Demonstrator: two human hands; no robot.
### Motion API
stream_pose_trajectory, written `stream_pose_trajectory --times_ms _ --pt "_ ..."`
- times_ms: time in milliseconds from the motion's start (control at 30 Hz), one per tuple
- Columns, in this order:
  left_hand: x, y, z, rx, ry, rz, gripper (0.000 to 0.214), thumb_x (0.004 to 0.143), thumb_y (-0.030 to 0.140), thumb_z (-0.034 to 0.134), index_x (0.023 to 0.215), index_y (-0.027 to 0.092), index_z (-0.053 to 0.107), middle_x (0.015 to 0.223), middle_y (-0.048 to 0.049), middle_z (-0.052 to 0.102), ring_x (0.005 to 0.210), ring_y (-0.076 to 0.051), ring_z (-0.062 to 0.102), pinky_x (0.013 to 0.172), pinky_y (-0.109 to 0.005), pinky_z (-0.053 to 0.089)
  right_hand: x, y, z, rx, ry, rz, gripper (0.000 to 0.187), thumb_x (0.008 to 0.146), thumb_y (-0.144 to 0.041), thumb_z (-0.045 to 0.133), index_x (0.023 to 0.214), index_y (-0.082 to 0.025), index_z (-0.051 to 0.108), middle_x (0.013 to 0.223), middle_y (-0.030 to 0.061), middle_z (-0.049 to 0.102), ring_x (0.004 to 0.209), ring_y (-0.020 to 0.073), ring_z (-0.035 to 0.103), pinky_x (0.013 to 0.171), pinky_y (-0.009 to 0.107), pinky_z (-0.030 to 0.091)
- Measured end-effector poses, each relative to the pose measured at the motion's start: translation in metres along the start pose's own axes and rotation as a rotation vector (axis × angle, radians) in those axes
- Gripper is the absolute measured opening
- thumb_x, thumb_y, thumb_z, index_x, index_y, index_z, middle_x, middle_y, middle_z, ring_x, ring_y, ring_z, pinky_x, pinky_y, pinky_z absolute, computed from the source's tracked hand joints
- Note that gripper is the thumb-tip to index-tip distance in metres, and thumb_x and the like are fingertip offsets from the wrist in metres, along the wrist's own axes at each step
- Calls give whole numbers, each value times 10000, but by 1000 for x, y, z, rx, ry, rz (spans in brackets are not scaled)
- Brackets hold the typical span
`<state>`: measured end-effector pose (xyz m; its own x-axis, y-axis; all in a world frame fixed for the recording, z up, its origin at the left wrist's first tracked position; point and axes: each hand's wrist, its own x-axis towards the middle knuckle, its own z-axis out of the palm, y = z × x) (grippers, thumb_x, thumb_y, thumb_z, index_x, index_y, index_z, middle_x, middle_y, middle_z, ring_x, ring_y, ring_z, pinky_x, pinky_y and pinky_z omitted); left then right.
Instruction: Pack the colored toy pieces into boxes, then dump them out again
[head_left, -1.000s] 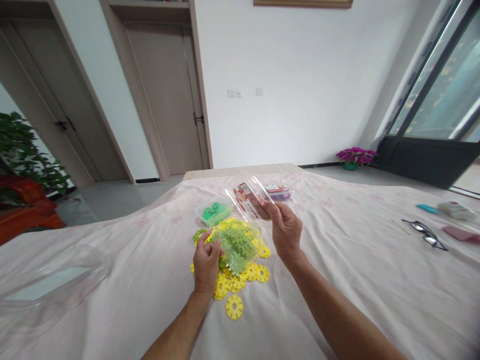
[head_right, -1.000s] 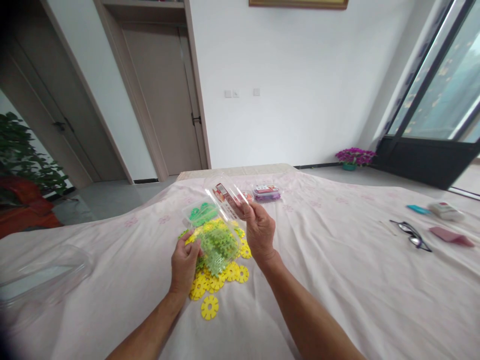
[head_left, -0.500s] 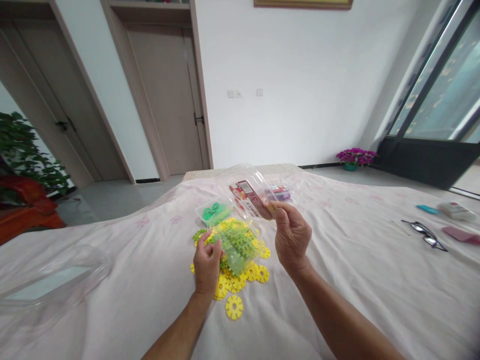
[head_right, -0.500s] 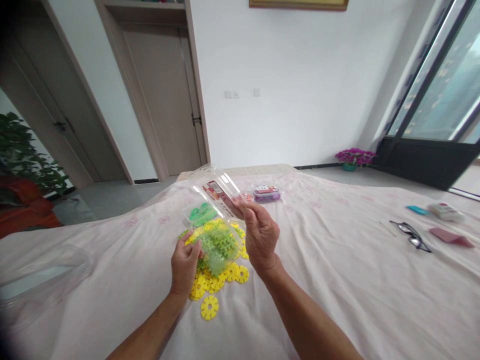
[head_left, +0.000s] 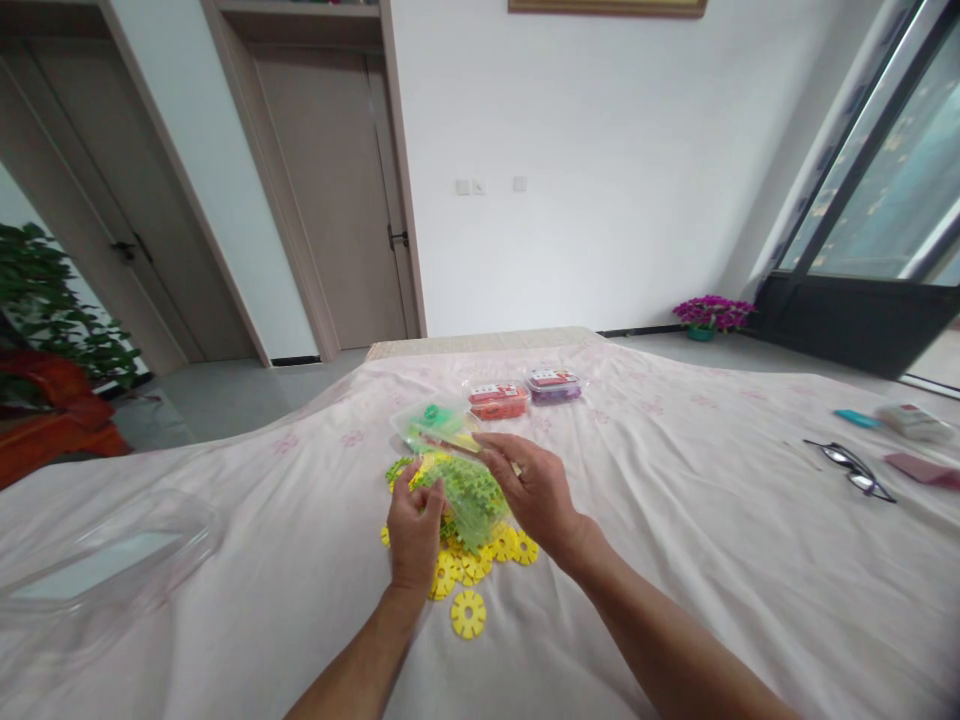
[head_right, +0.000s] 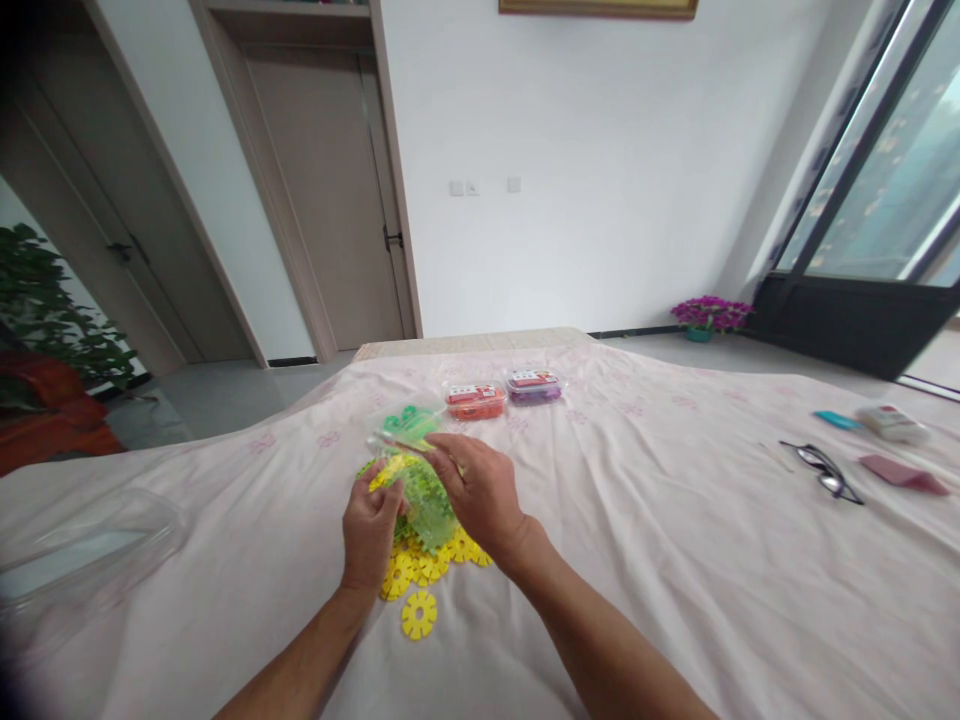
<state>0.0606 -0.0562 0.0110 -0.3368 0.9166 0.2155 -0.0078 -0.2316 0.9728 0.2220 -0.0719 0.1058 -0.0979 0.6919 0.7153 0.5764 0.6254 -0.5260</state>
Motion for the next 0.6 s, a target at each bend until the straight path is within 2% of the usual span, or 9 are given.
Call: stream_pose_trajectory --times_ms 133,267,400,500,600 --pt "1 -1 0 -18 30 -9 619 774 513 695 1251 167 506 609 74 597 568 -127 585 598 -245 476 -2 -12 2 -42 -309 -88 268 1011 -307 437 1127 -241 670 1178 41 697 1106 171 634 947 286 481" --pt "3 -5 -1 -88 19 29 361 749 421 729 983 175 606 706 31 657 662 -140 627 676 -273 519 -7 -20 8 -112 -530 -124 237 993 -313 482 1155 -235 637 1106 45 695 1014 180 639 869 280 480" --pt "3 -5 0 -127 -8 44 229 707 363 740 742 165 630 757 -26 700 735 -192 662 711 -326 547 -12 -19 15 -164 -595 -132 236 935 -342 583 1124 -206 622 1094 69 677 1009 207 618 848 293 464" --pt "4 -4 0 -116 16 35 215 678 345 746 728 160 649 738 -35 704 722 -208 667 710 -352 554 -14 -17 17 -208 -587 -112 258 923 -348 600 1143 -214 615 1120 71 670 1039 214 610 860 300 451" --pt "8 -6 -2 -98 14 65 258 627 327 776 796 162 671 754 -44 713 754 -223 674 756 -382 560 -12 -16 14 -281 -606 -51 285 912 -348 611 1170 -226 620 1127 67 674 1029 224 628 818 300 455"
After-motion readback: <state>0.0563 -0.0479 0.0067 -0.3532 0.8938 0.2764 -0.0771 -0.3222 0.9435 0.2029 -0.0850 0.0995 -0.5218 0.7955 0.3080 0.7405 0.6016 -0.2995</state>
